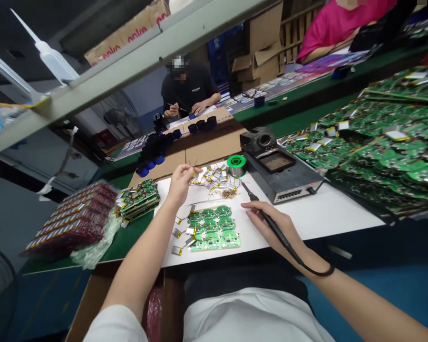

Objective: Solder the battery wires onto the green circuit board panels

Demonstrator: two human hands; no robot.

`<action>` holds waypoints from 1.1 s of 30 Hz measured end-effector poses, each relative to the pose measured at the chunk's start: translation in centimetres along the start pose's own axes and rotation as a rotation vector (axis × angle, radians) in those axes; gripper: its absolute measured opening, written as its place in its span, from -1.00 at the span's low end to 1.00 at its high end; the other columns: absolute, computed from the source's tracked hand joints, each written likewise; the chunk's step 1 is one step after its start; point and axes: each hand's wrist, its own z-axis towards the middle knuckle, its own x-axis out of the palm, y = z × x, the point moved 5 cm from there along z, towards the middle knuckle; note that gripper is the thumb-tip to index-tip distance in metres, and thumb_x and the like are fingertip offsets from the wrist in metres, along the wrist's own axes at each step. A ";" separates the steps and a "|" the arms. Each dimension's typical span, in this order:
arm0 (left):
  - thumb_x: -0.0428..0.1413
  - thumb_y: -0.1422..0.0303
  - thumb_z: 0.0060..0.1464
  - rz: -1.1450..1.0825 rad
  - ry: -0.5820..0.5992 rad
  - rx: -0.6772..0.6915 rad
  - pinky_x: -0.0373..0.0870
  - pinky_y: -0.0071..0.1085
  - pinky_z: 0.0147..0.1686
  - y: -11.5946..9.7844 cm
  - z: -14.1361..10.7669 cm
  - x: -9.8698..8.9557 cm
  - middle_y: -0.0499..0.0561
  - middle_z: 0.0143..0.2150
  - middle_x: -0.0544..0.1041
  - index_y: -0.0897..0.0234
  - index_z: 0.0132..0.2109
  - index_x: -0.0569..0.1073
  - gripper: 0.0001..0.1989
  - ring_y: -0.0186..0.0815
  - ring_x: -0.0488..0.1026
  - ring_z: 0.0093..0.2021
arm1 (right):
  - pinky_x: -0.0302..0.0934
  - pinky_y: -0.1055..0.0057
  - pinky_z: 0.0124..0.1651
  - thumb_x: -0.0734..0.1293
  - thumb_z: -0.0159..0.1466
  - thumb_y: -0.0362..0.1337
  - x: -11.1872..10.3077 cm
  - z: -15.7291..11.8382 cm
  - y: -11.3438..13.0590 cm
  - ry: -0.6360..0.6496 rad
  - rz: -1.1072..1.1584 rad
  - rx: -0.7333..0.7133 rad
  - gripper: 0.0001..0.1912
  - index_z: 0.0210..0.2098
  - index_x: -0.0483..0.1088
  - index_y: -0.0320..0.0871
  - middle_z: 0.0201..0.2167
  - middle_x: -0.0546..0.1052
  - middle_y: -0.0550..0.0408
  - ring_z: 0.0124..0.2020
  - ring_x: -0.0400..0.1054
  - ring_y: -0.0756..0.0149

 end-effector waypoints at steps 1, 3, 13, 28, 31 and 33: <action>0.23 -0.03 0.18 -0.062 0.007 -0.011 0.45 -0.26 -0.13 -0.6 -1.0 0.1 0.00 -0.32 0.60 0.21 -0.21 0.33 -0.58 -0.24 0.55 -0.26 | 0.49 0.35 -0.15 0.37 0.38 -0.19 0.0 0.0 0.0 -0.007 -0.006 -0.006 -0.83 -0.11 0.57 -0.07 -0.24 0.68 0.02 -0.34 0.56 0.28; 0.31 -0.01 0.08 -0.167 0.047 -0.044 0.45 -0.27 -0.12 -1.7 -3.2 0.4 0.00 -0.33 0.62 0.20 -0.21 0.33 -0.56 -0.22 0.57 -0.25 | 0.51 0.34 -0.14 0.38 0.37 -0.18 0.0 0.1 0.1 -0.012 -0.018 -0.019 -0.83 -0.13 0.58 -0.08 -0.24 0.69 0.01 -0.33 0.58 0.27; 0.27 0.31 0.17 -0.298 0.180 -0.193 0.39 -0.34 -0.14 -2.5 -12.4 3.7 0.05 -0.30 0.68 0.25 -0.22 0.47 -0.85 -0.24 0.59 -0.22 | 0.51 0.37 -0.17 0.44 0.36 -0.15 0.3 1.1 3.5 -0.023 -0.019 0.040 -0.85 -0.14 0.56 -0.06 -0.19 0.70 0.01 -0.25 0.61 0.26; 0.14 0.32 0.19 -0.126 0.353 -0.262 0.45 -0.33 -0.22 -1.5 -14.6 4.2 0.00 -0.34 0.67 0.22 -0.16 0.57 -0.87 -0.20 0.61 -0.25 | 0.55 0.30 -0.09 0.45 0.35 -0.28 2.0 0.4 6.2 0.228 0.080 0.056 -0.82 -0.07 0.45 -0.01 -0.20 0.63 0.08 -0.18 0.60 0.26; 0.15 0.33 0.19 -0.106 0.331 -0.290 0.44 -0.38 -0.29 -1.2 -14.5 4.0 -0.02 -0.37 0.65 0.21 -0.19 0.57 -0.88 -0.23 0.60 -0.27 | 0.54 0.34 -0.15 0.45 0.33 -0.28 2.2 0.4 6.4 0.212 0.061 0.081 -0.83 -0.09 0.45 -0.02 -0.24 0.62 0.11 -0.25 0.58 0.29; 0.15 0.32 0.21 -0.070 0.322 -0.300 0.39 -0.41 -0.37 -1.1 -14.4 4.0 -0.02 -0.38 0.62 0.20 -0.19 0.59 -0.87 -0.24 0.57 -0.29 | 0.53 0.36 -0.17 0.45 0.34 -0.27 2.3 0.5 6.4 0.193 0.024 0.093 -0.85 -0.12 0.45 -0.03 -0.29 0.61 0.12 -0.29 0.56 0.31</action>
